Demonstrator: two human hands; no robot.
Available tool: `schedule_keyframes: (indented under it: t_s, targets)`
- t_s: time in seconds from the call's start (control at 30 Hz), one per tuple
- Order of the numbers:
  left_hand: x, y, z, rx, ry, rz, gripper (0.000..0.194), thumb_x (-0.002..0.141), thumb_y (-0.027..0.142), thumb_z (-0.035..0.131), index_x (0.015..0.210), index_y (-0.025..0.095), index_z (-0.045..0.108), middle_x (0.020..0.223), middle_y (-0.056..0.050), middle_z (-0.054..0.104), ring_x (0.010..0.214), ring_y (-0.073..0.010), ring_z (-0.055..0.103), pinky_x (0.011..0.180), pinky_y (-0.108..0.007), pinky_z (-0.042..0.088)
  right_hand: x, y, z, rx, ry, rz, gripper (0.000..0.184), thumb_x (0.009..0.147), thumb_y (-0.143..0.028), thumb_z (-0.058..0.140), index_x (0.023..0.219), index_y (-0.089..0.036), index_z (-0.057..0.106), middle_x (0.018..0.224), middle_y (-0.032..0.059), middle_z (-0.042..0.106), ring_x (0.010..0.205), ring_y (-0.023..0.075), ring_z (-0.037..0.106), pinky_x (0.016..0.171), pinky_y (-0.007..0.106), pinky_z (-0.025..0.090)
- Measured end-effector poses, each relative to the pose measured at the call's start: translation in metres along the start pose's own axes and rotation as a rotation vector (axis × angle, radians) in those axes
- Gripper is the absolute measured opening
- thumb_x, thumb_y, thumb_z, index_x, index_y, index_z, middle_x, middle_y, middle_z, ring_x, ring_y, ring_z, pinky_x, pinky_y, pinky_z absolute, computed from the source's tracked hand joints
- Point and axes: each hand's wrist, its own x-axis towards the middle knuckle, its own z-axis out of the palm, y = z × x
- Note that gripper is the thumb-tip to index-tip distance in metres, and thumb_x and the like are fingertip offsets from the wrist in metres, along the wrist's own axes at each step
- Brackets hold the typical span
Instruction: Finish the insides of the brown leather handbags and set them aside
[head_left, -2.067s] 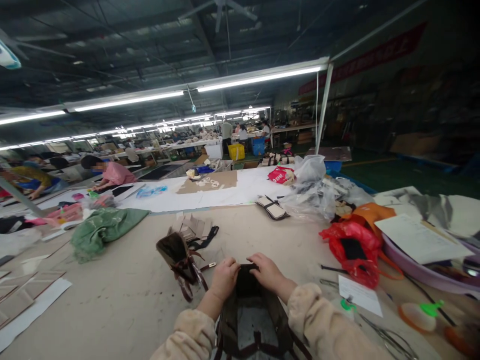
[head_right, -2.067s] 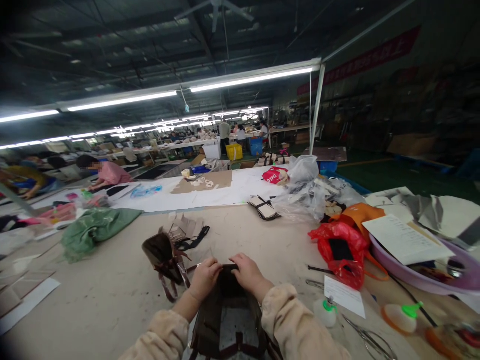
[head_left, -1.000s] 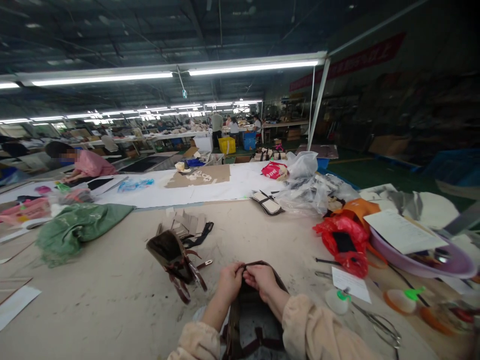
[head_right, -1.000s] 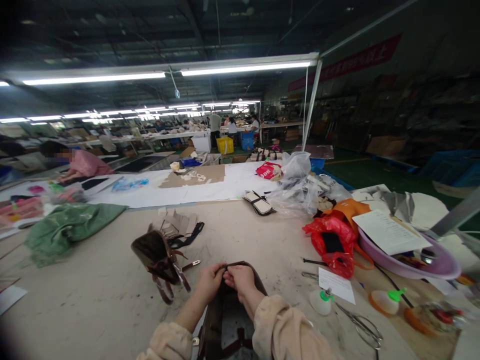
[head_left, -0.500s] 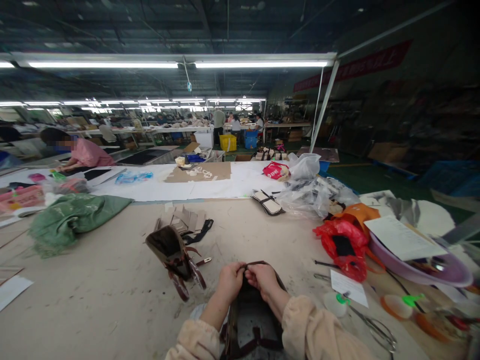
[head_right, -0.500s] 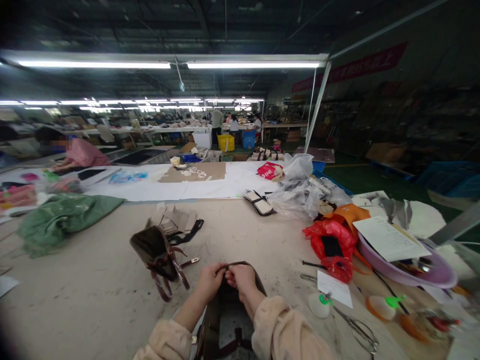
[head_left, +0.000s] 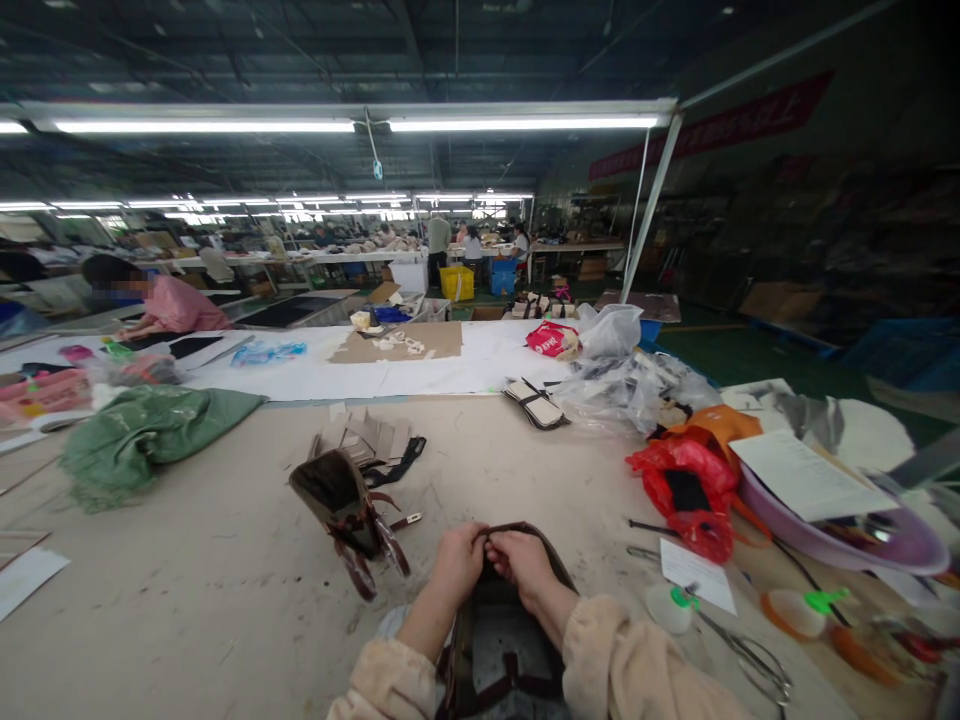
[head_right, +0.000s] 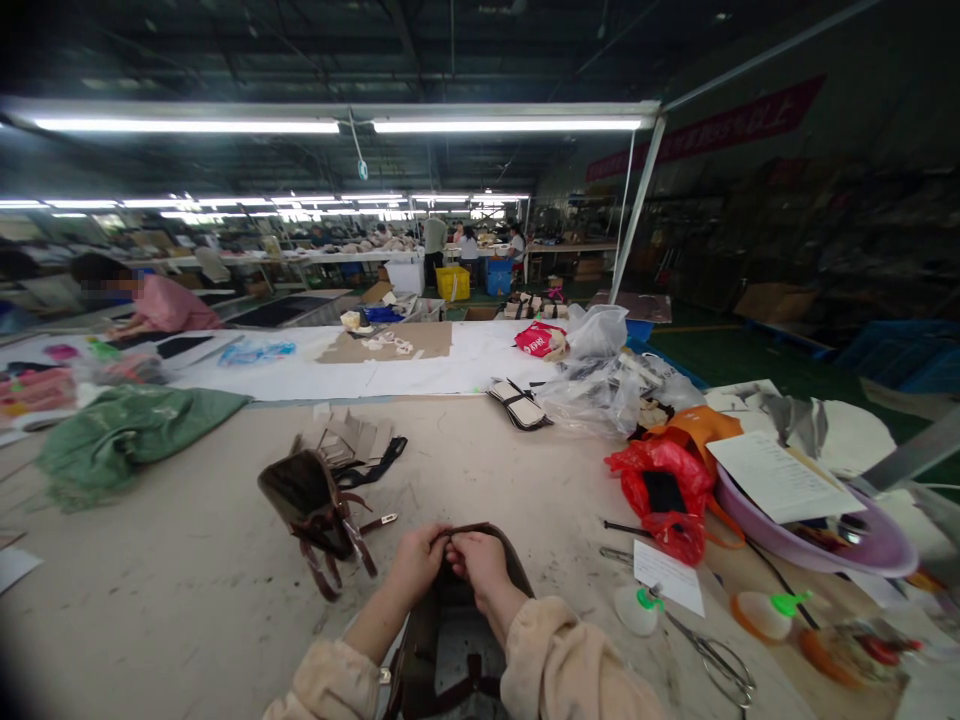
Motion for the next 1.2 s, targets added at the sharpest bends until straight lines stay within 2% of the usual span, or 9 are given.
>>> schedule_keyframes:
  t_s: [0.1, 0.47, 0.8, 1.07, 1.2]
  targets:
    - [0.001, -0.002, 0.001, -0.01, 0.004, -0.018, 0.029, 0.078, 0.018, 0.041, 0.093, 0.017, 0.066, 0.089, -0.006, 0.069, 0.084, -0.0167, 0.062, 0.078, -0.028, 0.047, 0.0, 0.001, -0.004, -0.003, -0.062, -0.015, 0.01, 0.067, -0.02, 0.061, 0.07, -0.011, 0.064, 0.065, 0.0037, 0.064, 0.051, 0.0064, 0.055, 0.042, 0.014, 0.042]
    - [-0.001, -0.002, 0.004, -0.001, 0.021, -0.009, 0.028, 0.078, 0.016, 0.043, 0.093, 0.016, 0.066, 0.09, -0.006, 0.069, 0.084, -0.0159, 0.062, 0.078, -0.026, 0.047, 0.004, -0.003, -0.002, -0.056, -0.017, -0.019, 0.01, 0.064, -0.02, 0.06, 0.063, -0.01, 0.063, 0.055, 0.0016, 0.061, 0.044, 0.0049, 0.051, 0.038, 0.012, 0.037]
    - [0.002, -0.005, -0.001, 0.078, -0.047, 0.042, 0.03, 0.077, 0.013, 0.044, 0.095, 0.019, 0.066, 0.09, -0.004, 0.069, 0.085, -0.0155, 0.061, 0.08, -0.027, 0.046, 0.006, -0.005, 0.004, -0.085, 0.085, 0.001, 0.01, 0.059, -0.013, 0.053, 0.052, -0.012, 0.06, 0.046, -0.0008, 0.057, 0.04, 0.0053, 0.046, 0.036, 0.014, 0.031]
    - [0.002, 0.002, 0.002, 0.071, -0.031, 0.034, 0.029, 0.077, 0.014, 0.043, 0.096, 0.017, 0.065, 0.093, -0.006, 0.067, 0.087, -0.0171, 0.061, 0.081, -0.029, 0.046, 0.008, -0.001, 0.006, -0.065, 0.127, -0.062, 0.014, 0.061, -0.014, 0.049, 0.048, -0.016, 0.055, 0.045, -0.0017, 0.055, 0.041, 0.0077, 0.045, 0.037, 0.018, 0.03]
    - [0.004, -0.004, 0.002, 0.09, -0.013, 0.028, 0.032, 0.076, 0.013, 0.044, 0.102, 0.019, 0.062, 0.1, -0.005, 0.066, 0.093, -0.0161, 0.059, 0.086, -0.029, 0.044, 0.006, 0.0, 0.004, -0.134, 0.078, -0.12, 0.013, 0.063, -0.017, 0.047, 0.052, -0.017, 0.055, 0.048, -0.002, 0.056, 0.044, 0.0089, 0.047, 0.04, 0.02, 0.032]
